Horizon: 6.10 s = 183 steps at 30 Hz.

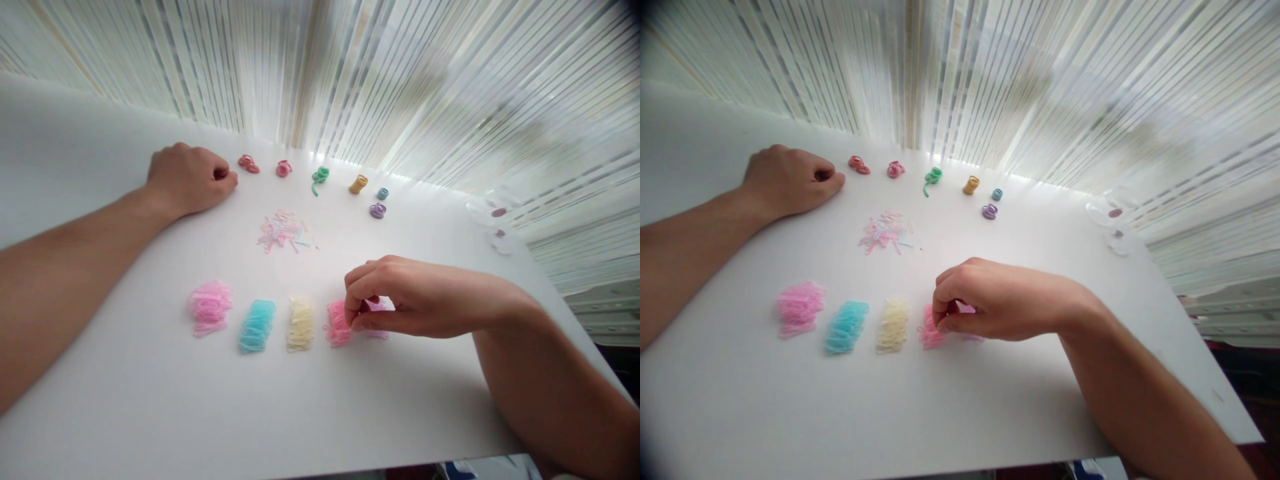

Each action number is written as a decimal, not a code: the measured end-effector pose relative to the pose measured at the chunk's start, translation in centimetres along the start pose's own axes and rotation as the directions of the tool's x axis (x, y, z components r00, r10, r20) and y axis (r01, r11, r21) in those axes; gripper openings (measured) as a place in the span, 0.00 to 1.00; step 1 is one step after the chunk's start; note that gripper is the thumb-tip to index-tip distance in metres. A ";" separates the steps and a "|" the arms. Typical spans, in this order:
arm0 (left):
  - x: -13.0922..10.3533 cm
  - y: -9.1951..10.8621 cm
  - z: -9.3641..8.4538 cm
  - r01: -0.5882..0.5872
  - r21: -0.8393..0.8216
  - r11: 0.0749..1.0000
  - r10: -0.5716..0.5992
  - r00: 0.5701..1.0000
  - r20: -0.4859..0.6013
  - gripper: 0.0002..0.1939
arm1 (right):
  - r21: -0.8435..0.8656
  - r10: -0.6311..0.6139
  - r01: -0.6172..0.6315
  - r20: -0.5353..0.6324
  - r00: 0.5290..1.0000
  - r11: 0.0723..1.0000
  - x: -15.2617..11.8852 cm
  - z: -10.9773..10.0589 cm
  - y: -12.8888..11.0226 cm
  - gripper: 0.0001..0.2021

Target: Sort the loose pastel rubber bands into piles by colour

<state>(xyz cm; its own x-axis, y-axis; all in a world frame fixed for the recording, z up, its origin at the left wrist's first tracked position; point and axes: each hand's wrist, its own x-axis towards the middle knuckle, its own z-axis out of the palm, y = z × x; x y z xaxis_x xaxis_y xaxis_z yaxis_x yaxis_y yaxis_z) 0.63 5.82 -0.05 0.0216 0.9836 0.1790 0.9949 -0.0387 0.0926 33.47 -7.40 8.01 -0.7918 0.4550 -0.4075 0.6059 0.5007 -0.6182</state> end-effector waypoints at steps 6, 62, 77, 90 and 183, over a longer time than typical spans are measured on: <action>0.2 0.0 0.0 0.001 0.011 1.000 -0.001 1.000 0.007 0.23 | -0.020 -0.002 0.002 -0.019 1.000 1.000 0.2 0.2 0.1 0.08; 0.4 -0.2 -0.8 -0.036 0.163 0.986 0.035 0.999 0.009 0.25 | 0.263 0.189 0.045 -0.791 0.583 0.964 4.4 1.5 10.3 0.19; 0.5 -0.3 -0.7 -0.028 0.172 0.985 0.028 1.000 0.004 0.23 | 0.231 0.145 0.082 -0.810 0.568 0.970 4.5 1.6 10.9 0.18; 0.2 0.2 -0.8 -0.008 0.155 0.988 0.008 1.000 0.001 0.22 | 0.223 0.138 0.081 -0.809 0.572 0.971 4.5 1.6 11.0 0.19; 0.3 -0.6 0.3 -0.039 0.015 0.999 0.039 0.999 -0.035 0.20 | 0.084 -0.033 0.083 -0.478 0.878 0.993 8.8 -3.5 9.6 0.12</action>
<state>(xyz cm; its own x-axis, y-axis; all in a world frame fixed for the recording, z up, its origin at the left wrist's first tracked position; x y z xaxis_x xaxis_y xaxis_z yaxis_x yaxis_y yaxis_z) 0.02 6.22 -0.31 0.0574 0.9745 0.2167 0.9947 -0.0743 0.0710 32.59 3.97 0.80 -0.6785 0.7344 -0.0162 0.5293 0.4735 -0.7040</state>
